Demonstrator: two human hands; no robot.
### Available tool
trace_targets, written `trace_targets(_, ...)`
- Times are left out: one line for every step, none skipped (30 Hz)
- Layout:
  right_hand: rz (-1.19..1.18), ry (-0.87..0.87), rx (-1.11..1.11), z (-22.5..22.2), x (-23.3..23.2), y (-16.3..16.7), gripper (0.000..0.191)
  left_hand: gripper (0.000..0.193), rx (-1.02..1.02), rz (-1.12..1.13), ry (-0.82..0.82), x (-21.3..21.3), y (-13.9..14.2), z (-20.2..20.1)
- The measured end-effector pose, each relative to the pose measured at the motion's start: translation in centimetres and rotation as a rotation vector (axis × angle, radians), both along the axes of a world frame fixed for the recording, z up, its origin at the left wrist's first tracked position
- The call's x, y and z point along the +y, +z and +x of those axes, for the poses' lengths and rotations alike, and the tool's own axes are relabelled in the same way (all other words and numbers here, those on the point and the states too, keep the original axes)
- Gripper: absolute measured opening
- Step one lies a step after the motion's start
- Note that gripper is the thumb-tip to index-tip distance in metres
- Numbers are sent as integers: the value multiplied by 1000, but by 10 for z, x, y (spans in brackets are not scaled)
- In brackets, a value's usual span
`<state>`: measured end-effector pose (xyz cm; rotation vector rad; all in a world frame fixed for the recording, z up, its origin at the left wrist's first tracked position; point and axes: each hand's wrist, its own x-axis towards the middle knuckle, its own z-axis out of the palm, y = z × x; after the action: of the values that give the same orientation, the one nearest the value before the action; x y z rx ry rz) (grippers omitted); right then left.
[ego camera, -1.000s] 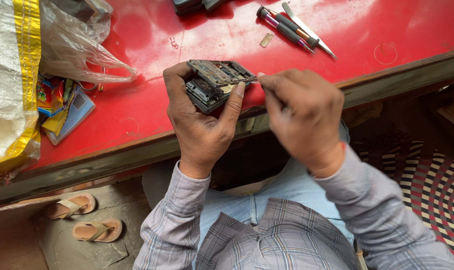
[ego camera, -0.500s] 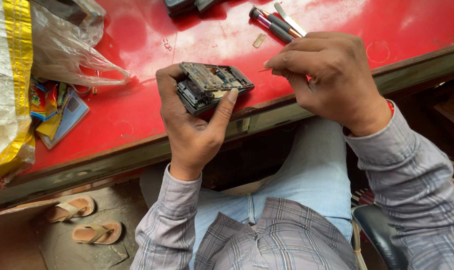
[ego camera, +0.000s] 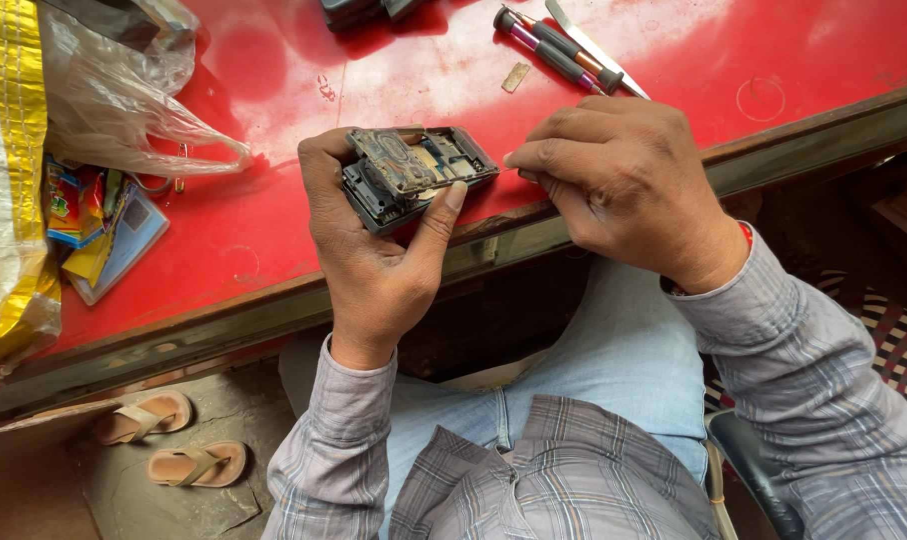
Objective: The person disassembles a feature phone at a red workbench, prying open the housing and working on the internal components by hand. They pick up a screwdriver and use it on the phone's edge, then continue manipulating the opened casing and parts.
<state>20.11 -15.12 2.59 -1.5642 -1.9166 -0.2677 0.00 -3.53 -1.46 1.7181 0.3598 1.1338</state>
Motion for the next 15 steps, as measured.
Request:
trace_targets(-5, -3, -4, 0, 0, 0, 21, 52, 1, 2, 0, 0, 0, 0)
trace_targets(-9, -5, -9, 0, 1, 0, 21, 52, 1, 5, 0, 0, 0, 0)
trace_targets(-14, -6, -13, -1, 1, 1, 21, 52, 1, 5, -1, 0, 0, 0)
trace_targets(-18, -8, -24, -1, 1, 1, 21, 52, 1, 5, -1, 0, -1, 0)
trace_targets(-20, -10, -36, 0, 2, 2, 21, 52, -2, 4, -2, 0, -1, 0)
trace_targets(-23, -12, -47, 0, 2, 3, 21, 51, -2, 4, -2, 0, -1, 0)
trace_targets(-32, -7, -51, 1, 2, 3, 21, 51, -2, 4, -2, 0, -1, 0)
trace_targets(-40, -4, -54, 1, 3, 4, 21, 51, 1, 5, -1, 0, -1, -1)
trace_targets(-46, 0, -59, 2, 3, 5, 21, 51, -1, 4, -1, 0, -1, 0)
trace_targets(-50, -2, -51, 2, 3, 5, 21, 51, -3, 4, -1, 0, -1, 0)
trace_targets(-55, -3, -42, 2, 3, 5, 21, 51, -6, -2, -2, 0, -1, 0)
trace_targets(-60, -4, -34, 2, 2, 5, 21, 51, -7, 2, 0, 0, -1, 1)
trace_targets(-58, -1, -26, 3, 3, 5, 21, 50, -8, 6, 1, -1, -1, 1)
trace_targets(-57, 2, -18, 3, 3, 5, 21, 50, -5, 18, 5, 0, -1, 1)
trace_targets(-55, 4, -10, 3, 3, 5, 21, 50, -2, 24, 7, 0, -1, 1)
